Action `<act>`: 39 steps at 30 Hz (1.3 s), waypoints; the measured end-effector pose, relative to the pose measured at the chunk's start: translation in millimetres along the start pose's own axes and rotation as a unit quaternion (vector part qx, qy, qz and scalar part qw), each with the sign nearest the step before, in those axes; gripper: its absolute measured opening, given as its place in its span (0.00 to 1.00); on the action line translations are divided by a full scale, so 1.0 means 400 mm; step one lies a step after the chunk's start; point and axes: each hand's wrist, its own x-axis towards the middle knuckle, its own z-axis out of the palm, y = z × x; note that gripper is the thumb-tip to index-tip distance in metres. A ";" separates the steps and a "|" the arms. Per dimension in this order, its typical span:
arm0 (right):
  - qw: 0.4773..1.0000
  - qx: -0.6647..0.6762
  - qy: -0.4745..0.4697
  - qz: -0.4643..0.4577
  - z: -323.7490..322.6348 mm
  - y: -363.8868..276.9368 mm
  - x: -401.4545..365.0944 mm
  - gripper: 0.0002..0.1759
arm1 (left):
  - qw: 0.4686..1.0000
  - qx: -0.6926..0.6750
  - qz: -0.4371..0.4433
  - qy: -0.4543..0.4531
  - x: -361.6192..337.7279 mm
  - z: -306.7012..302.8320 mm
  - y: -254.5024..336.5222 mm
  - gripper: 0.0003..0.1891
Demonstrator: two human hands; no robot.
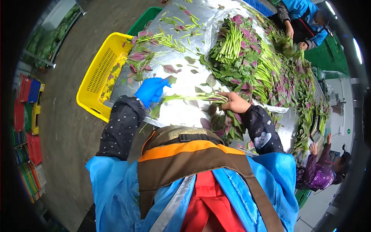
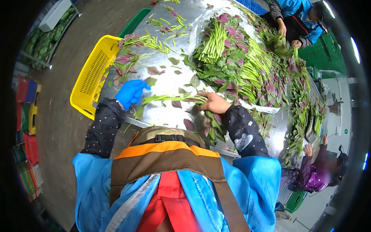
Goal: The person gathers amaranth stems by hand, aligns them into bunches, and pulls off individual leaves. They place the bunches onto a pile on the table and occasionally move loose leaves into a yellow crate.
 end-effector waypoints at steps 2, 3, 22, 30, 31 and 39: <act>0.987 0.082 0.009 0.135 0.007 0.126 0.000 0.26 | 0.808 0.568 0.046 0.151 0.051 -0.128 -0.103 0.19; 0.971 0.122 0.012 0.204 0.006 0.157 -0.009 0.24 | 0.777 0.602 0.022 0.179 0.030 -0.164 -0.122 0.21; 0.679 0.670 -0.262 0.146 0.086 -0.068 -0.132 0.12 | 0.980 -0.175 0.024 -0.097 0.086 0.265 -0.089 0.12; 0.664 0.677 -0.291 0.130 0.085 -0.052 -0.138 0.11 | 0.824 -0.534 0.157 -0.104 0.209 -0.168 -0.184 0.13; 0.667 0.676 -0.286 0.128 0.083 -0.061 -0.142 0.11 | 0.829 -0.515 0.143 0.165 0.124 -0.083 -0.074 0.10; 0.663 0.691 -0.262 0.117 0.088 -0.070 -0.134 0.11 | 0.997 -0.029 -0.010 -0.067 -0.061 0.255 -0.016 0.13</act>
